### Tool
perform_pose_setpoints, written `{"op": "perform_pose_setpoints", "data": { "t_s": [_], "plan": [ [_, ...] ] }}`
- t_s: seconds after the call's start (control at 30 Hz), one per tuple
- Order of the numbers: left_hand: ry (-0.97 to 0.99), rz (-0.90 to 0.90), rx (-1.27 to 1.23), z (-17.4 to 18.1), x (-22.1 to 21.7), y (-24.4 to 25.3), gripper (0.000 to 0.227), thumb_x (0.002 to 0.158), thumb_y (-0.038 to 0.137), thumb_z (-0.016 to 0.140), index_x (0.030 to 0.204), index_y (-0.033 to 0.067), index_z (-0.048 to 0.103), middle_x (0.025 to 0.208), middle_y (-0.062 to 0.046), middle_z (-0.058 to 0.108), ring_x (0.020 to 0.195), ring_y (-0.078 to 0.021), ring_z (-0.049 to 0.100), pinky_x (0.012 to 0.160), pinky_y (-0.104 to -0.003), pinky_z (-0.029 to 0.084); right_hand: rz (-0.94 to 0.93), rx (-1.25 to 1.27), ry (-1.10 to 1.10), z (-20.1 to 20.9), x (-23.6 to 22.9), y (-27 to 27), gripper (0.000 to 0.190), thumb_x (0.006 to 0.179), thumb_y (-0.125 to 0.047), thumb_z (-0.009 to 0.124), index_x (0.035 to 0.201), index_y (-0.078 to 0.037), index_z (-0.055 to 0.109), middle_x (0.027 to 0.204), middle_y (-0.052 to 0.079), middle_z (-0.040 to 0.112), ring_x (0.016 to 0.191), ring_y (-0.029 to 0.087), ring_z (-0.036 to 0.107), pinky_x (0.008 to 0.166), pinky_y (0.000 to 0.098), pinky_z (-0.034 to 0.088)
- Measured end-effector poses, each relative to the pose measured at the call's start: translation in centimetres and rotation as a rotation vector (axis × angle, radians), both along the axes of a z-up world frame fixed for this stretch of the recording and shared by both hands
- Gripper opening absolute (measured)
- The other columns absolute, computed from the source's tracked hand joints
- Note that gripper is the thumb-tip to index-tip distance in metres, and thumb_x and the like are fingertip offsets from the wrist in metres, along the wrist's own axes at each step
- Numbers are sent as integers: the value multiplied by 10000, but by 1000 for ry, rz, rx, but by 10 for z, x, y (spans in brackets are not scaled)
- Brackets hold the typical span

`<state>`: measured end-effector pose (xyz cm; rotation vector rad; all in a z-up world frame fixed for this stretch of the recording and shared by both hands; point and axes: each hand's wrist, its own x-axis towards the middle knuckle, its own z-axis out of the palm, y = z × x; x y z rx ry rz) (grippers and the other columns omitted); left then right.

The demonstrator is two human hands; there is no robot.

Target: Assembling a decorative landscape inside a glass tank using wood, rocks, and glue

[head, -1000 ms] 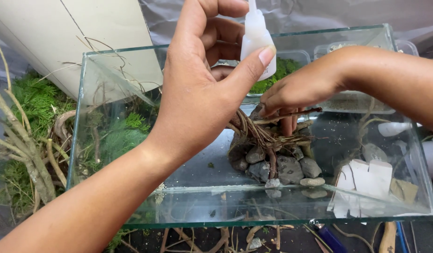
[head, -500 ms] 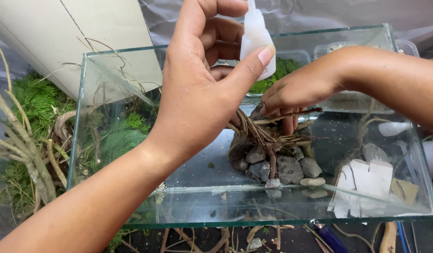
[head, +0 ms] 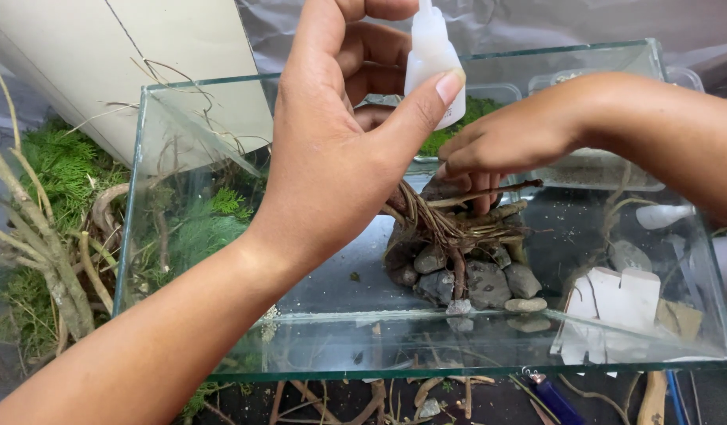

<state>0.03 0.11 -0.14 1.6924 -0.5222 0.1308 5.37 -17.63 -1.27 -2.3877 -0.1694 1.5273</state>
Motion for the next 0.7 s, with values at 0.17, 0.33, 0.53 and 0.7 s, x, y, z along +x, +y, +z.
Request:
{"op": "perform_pose_setpoints", "data": {
  "t_s": [0.17,0.33,0.53,0.7],
  "plan": [
    [-10,4,-21,-4,1,0,353,982,118,738,1228,164,490,1046,-20,641,934,-110,714,718,-211,583,125,-52,-153,7,-1,-2,412,1037,-392,414,1000,-73,673,1053,70,893,1009,186,811,968,330,557],
    [-60,31,-46,-3,1,-2,307,953,142,732,1096,143,461,993,-11,637,878,-91,685,695,-206,575,293,-257,-311,25,-9,-4,493,1020,-577,350,1111,-204,659,1177,-8,793,1107,218,716,1025,396,482],
    [-63,27,-78,-2,0,-1,334,971,131,735,1167,144,465,1009,-29,637,900,-106,693,736,-216,593,239,-361,-486,55,-29,-27,464,1043,-566,374,1039,-209,670,883,80,785,838,275,725,837,402,507],
    [-10,-1,-93,2,-1,-1,363,971,62,725,1195,176,463,989,-27,651,919,-103,657,769,-231,606,-20,124,-1203,39,-91,-89,321,979,-352,542,1043,-114,746,957,31,762,947,202,725,859,416,519]
  ]
}}
